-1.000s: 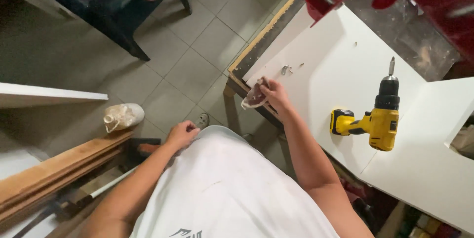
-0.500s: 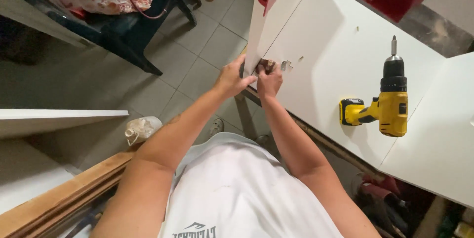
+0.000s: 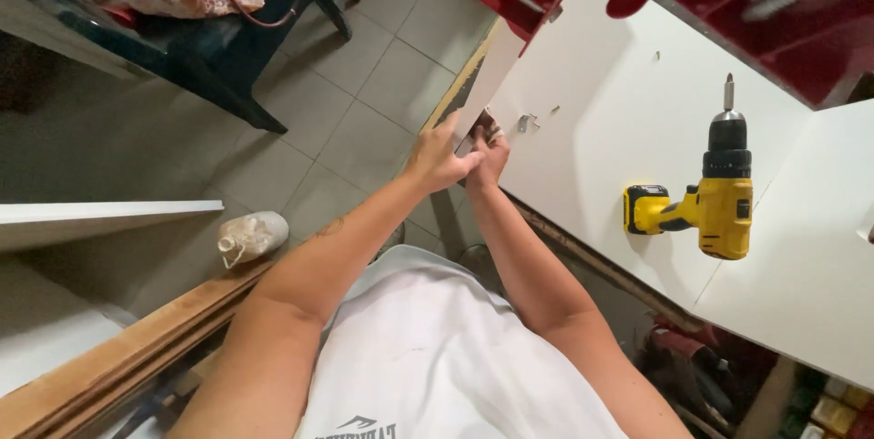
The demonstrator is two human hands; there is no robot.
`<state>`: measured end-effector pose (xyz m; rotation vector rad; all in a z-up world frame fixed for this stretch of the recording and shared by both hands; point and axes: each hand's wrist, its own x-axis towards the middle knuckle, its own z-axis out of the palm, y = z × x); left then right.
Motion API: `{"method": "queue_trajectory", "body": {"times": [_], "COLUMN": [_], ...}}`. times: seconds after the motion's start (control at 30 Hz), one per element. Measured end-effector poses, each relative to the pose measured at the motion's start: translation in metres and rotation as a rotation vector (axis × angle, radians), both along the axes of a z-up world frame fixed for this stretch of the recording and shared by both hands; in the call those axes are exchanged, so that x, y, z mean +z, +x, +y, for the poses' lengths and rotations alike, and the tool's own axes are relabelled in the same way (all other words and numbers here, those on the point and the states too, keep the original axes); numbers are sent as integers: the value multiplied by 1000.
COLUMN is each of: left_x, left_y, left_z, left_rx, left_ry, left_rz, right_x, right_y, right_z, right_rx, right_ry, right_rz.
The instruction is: Using a power drill to drive screws into cabinet panels and hinges for assembly.
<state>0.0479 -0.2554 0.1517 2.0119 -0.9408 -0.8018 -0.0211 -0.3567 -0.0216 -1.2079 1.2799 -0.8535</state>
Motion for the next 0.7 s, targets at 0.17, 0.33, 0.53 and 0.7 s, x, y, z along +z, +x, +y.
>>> {"method": "queue_trajectory", "body": {"times": [0.17,0.33,0.53,0.7], "left_x": [-6,-16,-15,-4], "left_y": [1,1,-1,-2], "left_z": [9,0,-2,4], "left_rx": [-18,-4,20,13], "left_ry": [-10,-26,-14,6], "left_rz": [33,7,59,58], "right_x": [-5,112,-19,45], "right_y": [7,7,-7,-48], "right_z": [-20,27,-19,26], "right_rx": [-10,59,87,237], "right_ry": [-42,-26,-8,30], "right_rz": [-45,-127,-28,11]}}
